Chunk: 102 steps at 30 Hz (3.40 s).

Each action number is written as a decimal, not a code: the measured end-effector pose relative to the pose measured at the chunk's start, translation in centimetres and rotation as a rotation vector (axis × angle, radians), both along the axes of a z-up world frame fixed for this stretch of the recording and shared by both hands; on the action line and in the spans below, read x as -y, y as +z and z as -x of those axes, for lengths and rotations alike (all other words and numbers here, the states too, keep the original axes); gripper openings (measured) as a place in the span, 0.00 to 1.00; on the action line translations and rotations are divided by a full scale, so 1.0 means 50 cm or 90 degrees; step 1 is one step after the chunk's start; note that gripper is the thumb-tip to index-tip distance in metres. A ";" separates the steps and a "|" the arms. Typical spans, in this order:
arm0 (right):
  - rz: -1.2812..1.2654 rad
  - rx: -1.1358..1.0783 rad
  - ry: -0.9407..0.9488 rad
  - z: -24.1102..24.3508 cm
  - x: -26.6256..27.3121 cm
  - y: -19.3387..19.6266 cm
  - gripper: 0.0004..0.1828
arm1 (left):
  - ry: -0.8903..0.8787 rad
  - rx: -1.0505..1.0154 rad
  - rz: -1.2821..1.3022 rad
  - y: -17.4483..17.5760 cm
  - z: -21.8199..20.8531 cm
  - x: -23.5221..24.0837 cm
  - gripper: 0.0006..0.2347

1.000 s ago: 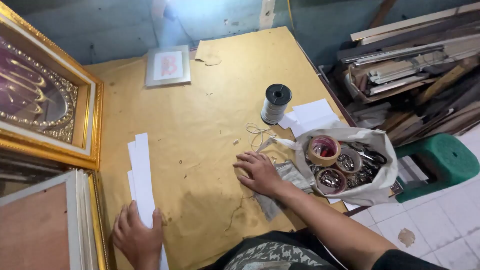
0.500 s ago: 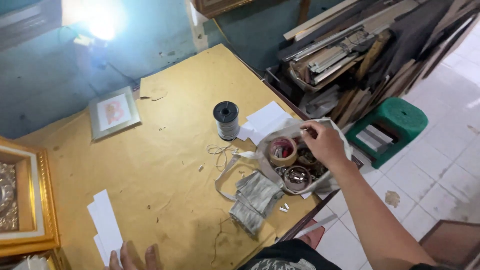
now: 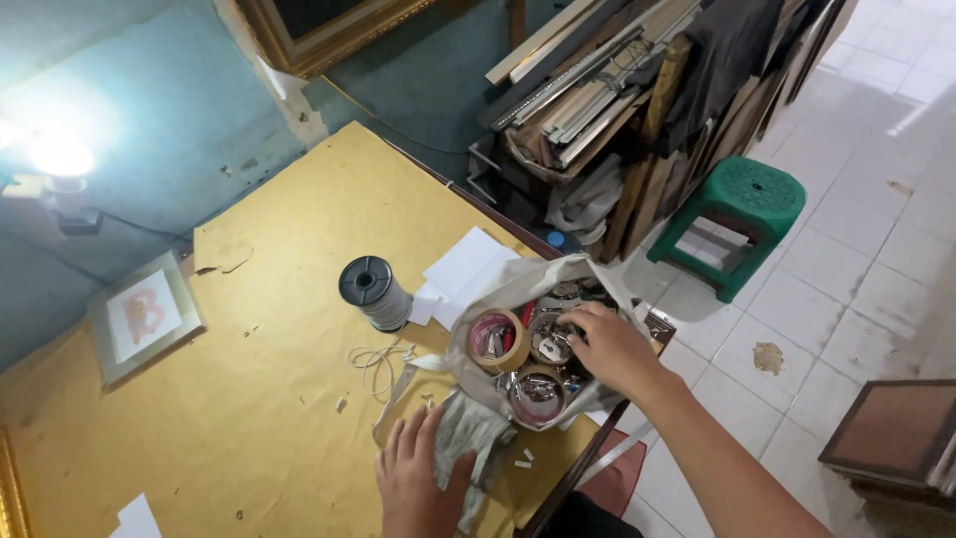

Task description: The person retrieves scissors from a bag, cuts a white paper strip into small pieces, and wipes the glass of a picture frame with a cloth. The person then folds a plastic sheet and places it on the frame.

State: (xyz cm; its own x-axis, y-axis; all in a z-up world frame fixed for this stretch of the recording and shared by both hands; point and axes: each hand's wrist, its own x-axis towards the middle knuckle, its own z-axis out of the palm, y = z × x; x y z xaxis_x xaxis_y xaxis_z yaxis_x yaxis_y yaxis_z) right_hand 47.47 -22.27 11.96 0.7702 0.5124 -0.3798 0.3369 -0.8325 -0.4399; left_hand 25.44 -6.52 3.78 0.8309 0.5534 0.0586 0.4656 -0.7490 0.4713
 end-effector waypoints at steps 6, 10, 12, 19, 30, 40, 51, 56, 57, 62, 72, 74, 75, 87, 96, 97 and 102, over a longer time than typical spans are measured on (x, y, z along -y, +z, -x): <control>-0.114 -0.099 -0.130 -0.056 0.010 0.090 0.15 | -0.024 -0.017 0.076 0.092 -0.150 0.034 0.22; -0.240 0.011 -0.115 -0.138 0.027 0.058 0.11 | -0.023 0.039 0.057 0.114 -0.253 0.034 0.21; -0.219 0.009 -0.137 -0.173 0.020 0.056 0.07 | -0.093 0.113 0.022 0.119 -0.301 0.034 0.17; -0.050 -0.082 0.185 -0.221 -0.036 -0.043 0.14 | -0.204 0.041 -0.057 0.102 -0.376 0.063 0.09; -0.361 0.108 0.230 -0.250 -0.058 -0.016 0.09 | -0.056 0.034 -0.043 0.036 -0.352 0.038 0.15; -0.020 -0.076 0.181 -0.322 -0.282 -0.106 0.40 | -0.006 0.014 -0.077 0.040 -0.354 0.058 0.13; -0.321 -0.385 0.166 -0.368 -0.277 -0.148 0.17 | 0.000 0.071 -0.058 0.040 -0.344 0.069 0.10; -0.479 -0.295 0.189 -0.358 -0.267 -0.193 0.16 | -0.004 0.072 -0.078 0.046 -0.343 0.068 0.11; -0.407 -0.213 0.136 -0.351 -0.267 -0.191 0.15 | -0.006 0.056 -0.070 0.045 -0.343 0.069 0.11; -0.258 0.021 0.202 -0.356 -0.292 -0.199 0.25 | -0.009 0.018 -0.057 0.037 -0.349 0.063 0.13; -0.057 -0.151 0.174 -0.205 -0.088 0.080 0.11 | -0.058 0.253 -0.121 0.090 -0.324 0.076 0.08; 0.050 -0.055 0.205 -0.195 -0.042 0.040 0.06 | -0.101 0.232 -0.071 0.092 -0.308 0.097 0.09; 0.156 0.043 0.240 -0.190 -0.020 0.019 0.08 | -0.138 0.210 -0.026 0.093 -0.299 0.106 0.10; 0.180 0.046 0.234 -0.119 0.087 -0.049 0.14 | -0.128 0.168 -0.051 0.032 -0.215 0.122 0.22; 0.133 0.123 0.139 -0.151 -0.008 -0.102 0.19 | -0.118 0.303 0.083 0.028 -0.228 0.069 0.12; 0.132 0.126 0.138 -0.154 -0.009 -0.102 0.19 | -0.119 0.305 0.081 0.031 -0.226 0.066 0.12; 0.192 0.189 0.251 -0.167 -0.013 -0.095 0.10 | -0.035 0.366 0.170 0.025 -0.216 0.048 0.18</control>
State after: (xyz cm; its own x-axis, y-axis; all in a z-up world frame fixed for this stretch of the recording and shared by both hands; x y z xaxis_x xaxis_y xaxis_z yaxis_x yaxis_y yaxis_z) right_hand 55.80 -21.60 7.22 0.6393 0.6847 -0.3500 0.7196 -0.6932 -0.0415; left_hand 36.25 -8.94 5.05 0.7354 0.5679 0.3698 0.0473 -0.5873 0.8080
